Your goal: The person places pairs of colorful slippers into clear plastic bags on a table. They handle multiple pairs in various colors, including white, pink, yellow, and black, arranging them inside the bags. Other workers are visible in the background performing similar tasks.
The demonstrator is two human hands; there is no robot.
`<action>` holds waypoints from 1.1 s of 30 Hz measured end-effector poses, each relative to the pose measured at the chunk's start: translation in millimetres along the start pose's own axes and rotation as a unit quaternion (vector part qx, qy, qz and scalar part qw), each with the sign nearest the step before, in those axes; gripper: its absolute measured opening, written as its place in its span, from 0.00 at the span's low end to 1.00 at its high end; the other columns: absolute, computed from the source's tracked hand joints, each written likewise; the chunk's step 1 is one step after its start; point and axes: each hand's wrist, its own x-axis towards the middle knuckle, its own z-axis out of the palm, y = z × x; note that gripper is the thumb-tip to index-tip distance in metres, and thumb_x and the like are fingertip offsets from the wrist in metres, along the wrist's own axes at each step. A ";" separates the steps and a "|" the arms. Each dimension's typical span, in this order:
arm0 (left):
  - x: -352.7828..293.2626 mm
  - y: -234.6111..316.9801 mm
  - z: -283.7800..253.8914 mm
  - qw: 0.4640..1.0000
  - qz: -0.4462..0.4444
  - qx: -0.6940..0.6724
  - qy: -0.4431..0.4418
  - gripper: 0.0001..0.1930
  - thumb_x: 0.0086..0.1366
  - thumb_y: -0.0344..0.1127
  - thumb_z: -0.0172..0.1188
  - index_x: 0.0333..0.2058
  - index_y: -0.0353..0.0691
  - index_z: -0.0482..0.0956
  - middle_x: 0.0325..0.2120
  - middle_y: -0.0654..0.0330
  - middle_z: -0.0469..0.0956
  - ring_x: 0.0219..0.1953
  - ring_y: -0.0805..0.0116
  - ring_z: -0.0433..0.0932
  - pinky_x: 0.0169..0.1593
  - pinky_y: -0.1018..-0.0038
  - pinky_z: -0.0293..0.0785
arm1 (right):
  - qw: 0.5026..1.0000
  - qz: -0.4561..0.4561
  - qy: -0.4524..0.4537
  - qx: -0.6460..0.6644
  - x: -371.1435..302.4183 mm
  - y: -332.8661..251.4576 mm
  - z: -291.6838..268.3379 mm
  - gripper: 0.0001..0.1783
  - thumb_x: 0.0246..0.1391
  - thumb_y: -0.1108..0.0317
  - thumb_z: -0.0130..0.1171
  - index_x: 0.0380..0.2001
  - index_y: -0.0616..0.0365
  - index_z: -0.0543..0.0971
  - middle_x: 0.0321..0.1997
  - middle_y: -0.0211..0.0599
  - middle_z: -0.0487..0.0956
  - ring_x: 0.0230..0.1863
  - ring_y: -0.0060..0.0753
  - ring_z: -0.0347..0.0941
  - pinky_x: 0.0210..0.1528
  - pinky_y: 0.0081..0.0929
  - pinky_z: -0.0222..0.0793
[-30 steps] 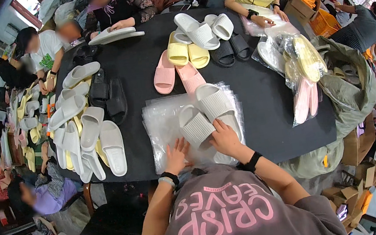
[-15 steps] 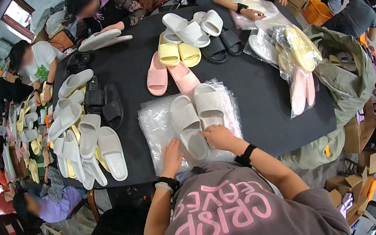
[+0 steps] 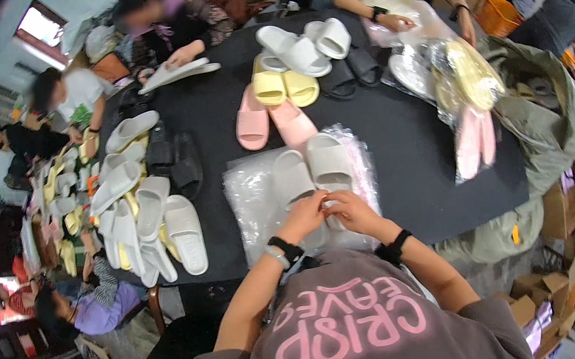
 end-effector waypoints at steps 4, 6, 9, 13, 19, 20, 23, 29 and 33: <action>8.7 -3.0 -4.6 0.992 0.068 0.044 0.101 0.06 0.55 0.31 0.58 0.31 0.37 0.75 0.26 0.53 0.73 0.29 0.56 0.75 0.33 0.63 0.69 | 0.988 0.126 0.090 -0.019 -16.9 11.1 -6.9 0.19 0.44 0.77 0.58 0.44 0.55 0.75 0.54 0.46 0.70 0.54 0.53 0.66 0.58 0.41 0.61; 11.8 13.1 -22.0 0.993 0.011 -0.006 0.117 0.05 0.55 0.32 0.59 0.28 0.36 0.75 0.24 0.55 0.72 0.27 0.59 0.73 0.30 0.66 0.68 | 0.967 0.195 0.158 0.043 -33.3 31.8 -1.2 0.22 0.47 0.77 0.59 0.48 0.59 0.71 0.52 0.46 0.69 0.53 0.47 0.68 0.52 0.36 0.68; 0.5 36.5 -62.9 0.984 -0.050 -0.060 0.162 0.06 0.55 0.31 0.60 0.25 0.35 0.73 0.22 0.57 0.69 0.24 0.66 0.69 0.28 0.71 0.66 | 0.921 0.290 0.108 0.239 -54.0 64.1 8.0 0.27 0.50 0.78 0.57 0.54 0.56 0.66 0.55 0.42 0.68 0.55 0.39 0.68 0.52 0.34 0.69; -28.9 45.2 -101.7 0.960 -0.082 -0.099 0.250 0.08 0.54 0.29 0.61 0.23 0.34 0.71 0.20 0.60 0.66 0.22 0.73 0.65 0.27 0.76 0.62 | 0.942 0.268 0.021 0.199 -48.0 50.4 7.3 0.32 0.50 0.76 0.59 0.59 0.50 0.64 0.60 0.49 0.65 0.57 0.45 0.68 0.56 0.38 0.67; -98.4 24.4 -186.8 0.902 -0.111 -0.020 0.417 0.15 0.54 0.28 0.65 0.19 0.36 0.65 0.16 0.61 0.63 0.20 0.71 0.61 0.25 0.74 0.60 | 0.962 0.171 -0.186 -0.106 -42.6 40.2 19.0 0.33 0.49 0.64 0.61 0.61 0.40 0.66 0.66 0.56 0.57 0.65 0.59 0.55 0.64 0.43 0.57; -108.7 22.0 -208.0 0.892 -0.096 0.035 0.441 0.15 0.55 0.28 0.64 0.19 0.36 0.65 0.16 0.62 0.62 0.20 0.72 0.61 0.26 0.74 0.60 | 0.953 0.145 -0.210 -0.164 -44.2 40.3 24.2 0.33 0.49 0.64 0.61 0.60 0.39 0.67 0.66 0.56 0.57 0.65 0.59 0.55 0.64 0.44 0.56; -138.1 -0.8 -272.7 0.858 -0.098 0.124 0.489 0.13 0.56 0.27 0.62 0.20 0.36 0.65 0.16 0.60 0.64 0.20 0.69 0.63 0.26 0.73 0.62 | 0.948 0.112 -0.219 -0.203 -48.4 42.2 29.5 0.31 0.48 0.60 0.61 0.59 0.36 0.69 0.66 0.56 0.57 0.64 0.62 0.54 0.64 0.45 0.57; -205.4 -67.4 -389.8 0.788 -0.163 0.301 0.512 0.12 0.52 0.29 0.63 0.20 0.36 0.66 0.17 0.57 0.67 0.21 0.61 0.67 0.28 0.68 0.65 | 0.951 0.108 -0.203 -0.206 -49.0 45.4 35.4 0.29 0.47 0.62 0.61 0.56 0.39 0.72 0.64 0.57 0.60 0.63 0.62 0.57 0.63 0.46 0.58; -245.6 -129.2 -433.6 0.791 -0.213 0.297 0.490 0.10 0.52 0.30 0.64 0.28 0.35 0.72 0.27 0.53 0.71 0.31 0.57 0.72 0.37 0.68 0.69 | 0.954 0.112 -0.190 -0.202 -48.2 43.7 37.9 0.29 0.46 0.64 0.60 0.55 0.42 0.72 0.63 0.57 0.62 0.63 0.61 0.58 0.63 0.45 0.58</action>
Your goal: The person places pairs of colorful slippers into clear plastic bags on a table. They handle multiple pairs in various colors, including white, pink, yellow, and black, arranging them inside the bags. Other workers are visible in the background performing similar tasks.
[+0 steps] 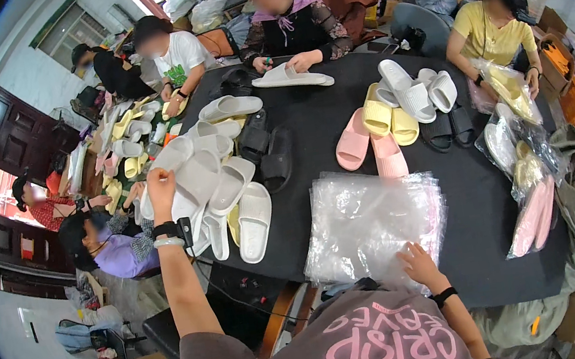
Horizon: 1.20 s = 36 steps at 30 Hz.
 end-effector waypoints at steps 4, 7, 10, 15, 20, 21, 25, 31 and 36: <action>-27.7 -16.8 40.3 0.994 0.049 0.102 -0.010 0.26 0.52 0.31 0.64 0.50 0.33 0.67 0.46 0.45 0.68 0.47 0.49 0.69 0.50 0.66 0.70 | 0.999 -0.013 0.026 -0.016 -2.5 -0.8 2.5 0.28 0.45 0.65 0.61 0.54 0.42 0.73 0.63 0.55 0.61 0.63 0.60 0.58 0.63 0.45 0.57; -67.4 30.4 85.4 0.993 -0.030 -0.034 -0.110 0.41 0.53 0.34 0.65 0.61 0.30 0.52 0.59 0.39 0.59 0.60 0.44 0.60 0.61 0.63 0.60 | 0.999 0.019 0.014 -0.022 -4.6 -5.0 -0.9 0.29 0.45 0.64 0.62 0.55 0.42 0.71 0.65 0.51 0.60 0.64 0.57 0.57 0.64 0.44 0.56; -153.1 108.0 125.5 0.972 0.085 -0.077 -0.205 0.39 0.54 0.37 0.65 0.61 0.29 0.56 0.60 0.41 0.59 0.62 0.44 0.58 0.65 0.59 0.53 | 0.999 0.031 0.030 -0.030 -4.6 -6.5 1.3 0.33 0.46 0.59 0.63 0.58 0.44 0.68 0.67 0.47 0.58 0.66 0.54 0.53 0.65 0.43 0.54; -292.5 203.9 166.0 0.873 0.158 -0.046 -0.459 0.52 0.49 0.62 0.64 0.66 0.44 0.50 0.67 0.45 0.44 0.68 0.48 0.44 0.65 0.44 0.40 | 0.996 0.071 0.008 -0.045 -7.2 -16.8 -5.5 0.43 0.43 0.49 0.66 0.62 0.46 0.62 0.69 0.45 0.53 0.70 0.51 0.47 0.66 0.46 0.50; -342.0 203.1 189.6 0.870 0.150 0.064 -0.466 0.66 0.32 0.71 0.66 0.67 0.49 0.45 0.68 0.48 0.39 0.70 0.50 0.38 0.64 0.40 0.33 | 0.991 0.082 -0.002 -0.107 -16.4 -8.3 5.3 0.53 0.38 0.41 0.66 0.66 0.42 0.55 0.71 0.44 0.50 0.71 0.50 0.44 0.67 0.50 0.46; -341.9 201.7 191.2 0.874 0.147 0.059 -0.459 0.67 0.30 0.71 0.66 0.68 0.50 0.44 0.68 0.48 0.39 0.70 0.51 0.38 0.64 0.40 0.33 | 0.990 0.084 0.003 -0.115 -15.2 -12.4 3.8 0.54 0.37 0.40 0.66 0.66 0.41 0.54 0.71 0.44 0.50 0.71 0.49 0.43 0.67 0.50 0.46; -333.0 202.6 198.4 0.874 0.143 0.062 -0.460 0.70 0.26 0.72 0.67 0.68 0.51 0.43 0.68 0.48 0.38 0.70 0.51 0.38 0.65 0.41 0.32 | 0.982 0.133 -0.019 -0.131 -12.5 -18.3 -5.5 0.57 0.35 0.36 0.65 0.67 0.39 0.52 0.71 0.46 0.49 0.72 0.49 0.41 0.68 0.52 0.44; -315.5 204.6 197.7 0.914 0.101 -0.035 -0.391 0.49 0.41 0.62 0.68 0.59 0.43 0.62 0.62 0.46 0.56 0.65 0.51 0.53 0.62 0.44 0.46 | 0.978 0.174 0.113 -0.019 -12.8 4.4 -21.8 0.53 0.38 0.45 0.68 0.66 0.47 0.55 0.69 0.49 0.52 0.69 0.52 0.47 0.66 0.49 0.47; -275.1 190.2 260.0 0.949 -0.016 -0.236 -0.208 0.27 0.52 0.44 0.67 0.47 0.34 0.72 0.47 0.48 0.71 0.49 0.54 0.70 0.52 0.61 0.64 | 0.903 0.239 0.348 0.082 22.1 71.5 -35.7 0.43 0.44 0.54 0.68 0.61 0.59 0.63 0.59 0.52 0.67 0.59 0.48 0.63 0.60 0.37 0.59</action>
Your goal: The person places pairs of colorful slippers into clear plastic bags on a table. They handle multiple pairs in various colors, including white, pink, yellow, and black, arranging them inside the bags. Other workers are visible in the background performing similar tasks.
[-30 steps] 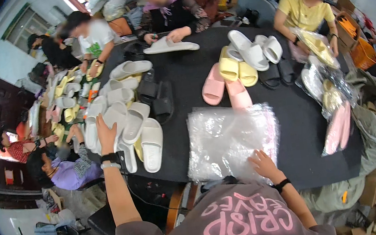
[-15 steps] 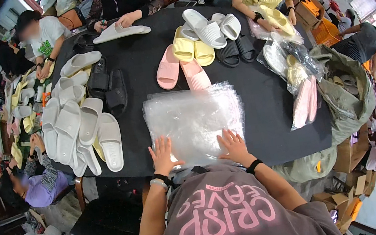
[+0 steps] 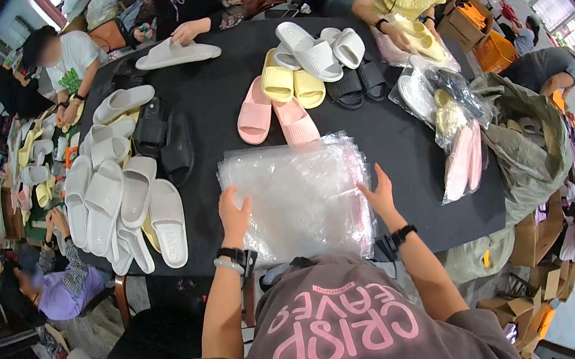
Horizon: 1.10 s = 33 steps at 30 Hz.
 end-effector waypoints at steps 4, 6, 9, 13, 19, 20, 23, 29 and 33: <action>52.3 13.2 19.3 0.974 -0.179 -0.137 0.016 0.25 0.56 0.42 0.66 0.46 0.31 0.71 0.42 0.51 0.72 0.40 0.63 0.73 0.44 0.70 0.70 | 0.975 0.135 -0.048 0.167 47.9 -10.6 15.0 0.31 0.46 0.49 0.66 0.46 0.63 0.75 0.31 0.43 0.81 0.34 0.33 0.79 0.39 0.28 0.73; 68.3 -12.0 36.3 0.966 -0.216 -0.128 0.062 0.20 0.59 0.40 0.64 0.41 0.29 0.74 0.35 0.57 0.75 0.32 0.71 0.72 0.36 0.74 0.70 | 0.969 0.162 -0.089 0.165 59.0 -22.3 13.8 0.29 0.47 0.48 0.65 0.43 0.63 0.77 0.25 0.41 0.80 0.28 0.31 0.78 0.35 0.27 0.73; 71.4 -7.7 30.4 0.946 -0.239 -0.215 0.031 0.15 0.59 0.38 0.63 0.33 0.28 0.77 0.25 0.62 0.75 0.26 0.73 0.69 0.32 0.75 0.68 | 0.963 0.174 -0.064 0.195 61.2 -29.1 14.1 0.23 0.54 0.49 0.58 0.33 0.63 0.79 0.16 0.35 0.77 0.17 0.26 0.74 0.26 0.24 0.71; 65.9 4.9 15.0 0.886 -0.285 -0.354 0.089 0.11 0.60 0.36 0.62 0.27 0.32 0.79 0.21 0.66 0.74 0.24 0.78 0.69 0.29 0.77 0.65 | 0.913 0.235 -0.068 0.327 54.5 -12.1 20.9 0.20 0.61 0.53 0.51 0.27 0.60 0.78 0.19 0.35 0.77 0.19 0.24 0.74 0.24 0.22 0.68; 63.2 7.5 2.8 0.910 -0.266 -0.317 0.030 0.11 0.64 0.37 0.58 0.40 0.36 0.78 0.27 0.67 0.77 0.28 0.79 0.71 0.31 0.81 0.64 | 0.808 0.340 -0.168 0.451 42.5 -17.7 5.7 0.23 0.62 0.48 0.46 0.40 0.58 0.77 0.32 0.36 0.80 0.33 0.25 0.76 0.38 0.23 0.67; 63.3 13.7 -2.4 0.909 -0.267 -0.319 0.016 0.13 0.64 0.37 0.57 0.43 0.35 0.77 0.29 0.66 0.78 0.30 0.78 0.71 0.32 0.81 0.65 | 0.798 0.329 -0.188 0.469 41.0 -14.0 1.3 0.24 0.62 0.47 0.46 0.43 0.58 0.75 0.35 0.36 0.80 0.35 0.25 0.76 0.40 0.23 0.67; 52.6 19.6 -15.5 0.905 -0.255 -0.339 0.030 0.19 0.66 0.36 0.55 0.52 0.33 0.70 0.35 0.64 0.77 0.33 0.77 0.72 0.34 0.81 0.66 | 0.806 0.301 -0.210 0.465 29.1 -7.6 -10.6 0.26 0.62 0.47 0.47 0.49 0.58 0.72 0.40 0.36 0.80 0.38 0.25 0.76 0.40 0.23 0.66; -4.3 -11.4 -25.5 0.872 -0.325 -0.364 -0.038 0.20 0.64 0.36 0.57 0.51 0.32 0.67 0.37 0.58 0.76 0.37 0.72 0.75 0.39 0.78 0.71 | 0.802 0.265 -0.337 0.415 -14.9 7.0 -37.8 0.25 0.59 0.52 0.54 0.52 0.60 0.70 0.41 0.37 0.79 0.41 0.27 0.76 0.40 0.20 0.68; -52.1 -4.4 -29.8 0.867 -0.360 -0.339 -0.067 0.18 0.65 0.37 0.56 0.48 0.32 0.68 0.35 0.58 0.76 0.36 0.71 0.76 0.35 0.75 0.74 | 0.792 0.210 -0.427 0.382 -54.0 16.9 -51.8 0.27 0.52 0.55 0.63 0.50 0.61 0.74 0.41 0.34 0.80 0.42 0.25 0.75 0.44 0.23 0.68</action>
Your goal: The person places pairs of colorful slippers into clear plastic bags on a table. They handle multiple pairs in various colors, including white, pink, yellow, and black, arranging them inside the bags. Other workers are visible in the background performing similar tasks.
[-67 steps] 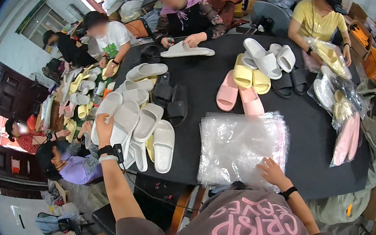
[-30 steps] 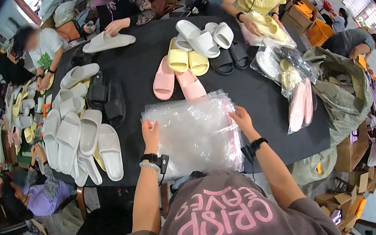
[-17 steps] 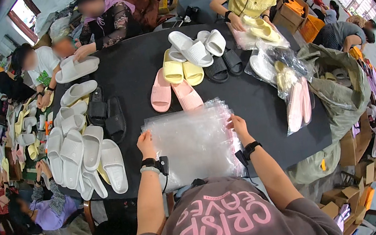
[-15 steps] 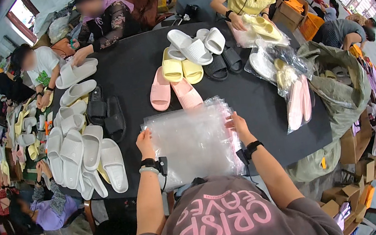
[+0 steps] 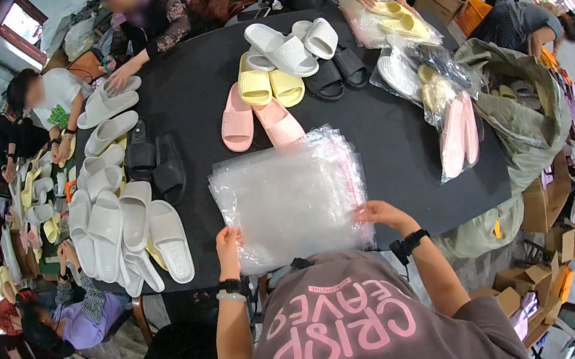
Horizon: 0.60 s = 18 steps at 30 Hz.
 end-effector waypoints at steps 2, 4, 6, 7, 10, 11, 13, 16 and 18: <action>-13.2 -17.2 -5.7 0.999 -0.017 0.038 -0.004 0.16 0.65 0.37 0.56 0.46 0.32 0.69 0.31 0.60 0.77 0.31 0.72 0.77 0.31 0.77 0.73 | 0.999 -0.001 -0.025 -0.020 -8.9 12.2 6.4 0.25 0.51 0.58 0.65 0.48 0.61 0.76 0.41 0.34 0.80 0.43 0.25 0.75 0.47 0.25 0.69; -25.2 -19.2 -4.3 0.998 0.000 0.069 0.010 0.14 0.65 0.37 0.56 0.44 0.33 0.71 0.27 0.62 0.76 0.25 0.76 0.74 0.26 0.80 0.69 | 0.996 0.041 -0.033 -0.067 -14.2 11.2 13.7 0.16 0.51 0.67 0.65 0.42 0.63 0.79 0.43 0.34 0.81 0.44 0.23 0.74 0.50 0.25 0.69; -32.7 -17.2 -2.9 0.998 0.011 0.061 0.028 0.11 0.65 0.36 0.57 0.40 0.34 0.72 0.24 0.65 0.75 0.21 0.80 0.70 0.22 0.83 0.65 | 0.990 0.031 -0.061 -0.120 -17.5 11.5 16.9 0.13 0.52 0.68 0.64 0.40 0.63 0.81 0.40 0.34 0.82 0.42 0.23 0.74 0.48 0.24 0.69; -31.8 -14.0 -0.3 0.998 0.013 0.037 0.039 0.10 0.65 0.36 0.57 0.39 0.35 0.73 0.22 0.66 0.74 0.19 0.82 0.68 0.21 0.84 0.62 | 0.993 0.031 -0.049 -0.098 -18.6 15.3 17.9 0.12 0.53 0.69 0.63 0.39 0.63 0.81 0.38 0.34 0.82 0.41 0.23 0.75 0.48 0.24 0.70; -28.7 -4.5 9.0 0.995 0.061 0.025 0.079 0.07 0.65 0.35 0.57 0.34 0.38 0.74 0.19 0.70 0.70 0.16 0.86 0.61 0.18 0.85 0.56 | 0.998 0.003 -0.018 -0.054 -24.3 9.7 20.4 0.10 0.54 0.70 0.61 0.38 0.63 0.81 0.36 0.34 0.82 0.38 0.22 0.75 0.45 0.23 0.71; -26.9 -1.0 12.5 0.994 0.065 0.021 0.085 0.07 0.65 0.35 0.56 0.34 0.38 0.74 0.19 0.70 0.70 0.16 0.86 0.61 0.17 0.84 0.55 | 0.998 -0.023 -0.013 -0.049 -29.8 5.9 21.3 0.10 0.54 0.71 0.60 0.38 0.63 0.81 0.35 0.34 0.82 0.36 0.22 0.75 0.43 0.22 0.71; -21.6 -7.0 11.5 0.991 0.097 0.023 0.090 0.07 0.64 0.35 0.57 0.34 0.38 0.74 0.19 0.70 0.70 0.15 0.86 0.60 0.17 0.84 0.54 | 0.997 -0.046 -0.009 -0.063 -38.8 -3.9 24.0 0.10 0.54 0.71 0.60 0.39 0.63 0.81 0.36 0.34 0.82 0.36 0.23 0.75 0.42 0.23 0.71; -7.7 -24.2 12.3 0.982 0.123 0.083 0.116 0.10 0.65 0.39 0.58 0.35 0.38 0.74 0.19 0.69 0.69 0.14 0.85 0.60 0.16 0.84 0.54 | 0.997 -0.049 -0.027 -0.051 -43.1 -4.8 20.5 0.12 0.54 0.67 0.61 0.40 0.61 0.81 0.40 0.36 0.81 0.43 0.27 0.75 0.49 0.27 0.69; -13.3 -17.7 14.2 0.996 0.026 0.041 0.079 0.14 0.65 0.44 0.57 0.37 0.38 0.74 0.19 0.68 0.69 0.13 0.84 0.59 0.16 0.84 0.53 | 0.995 -0.063 -0.065 0.035 -45.1 1.3 12.6 0.14 0.55 0.64 0.60 0.40 0.60 0.81 0.46 0.38 0.79 0.49 0.31 0.73 0.54 0.31 0.67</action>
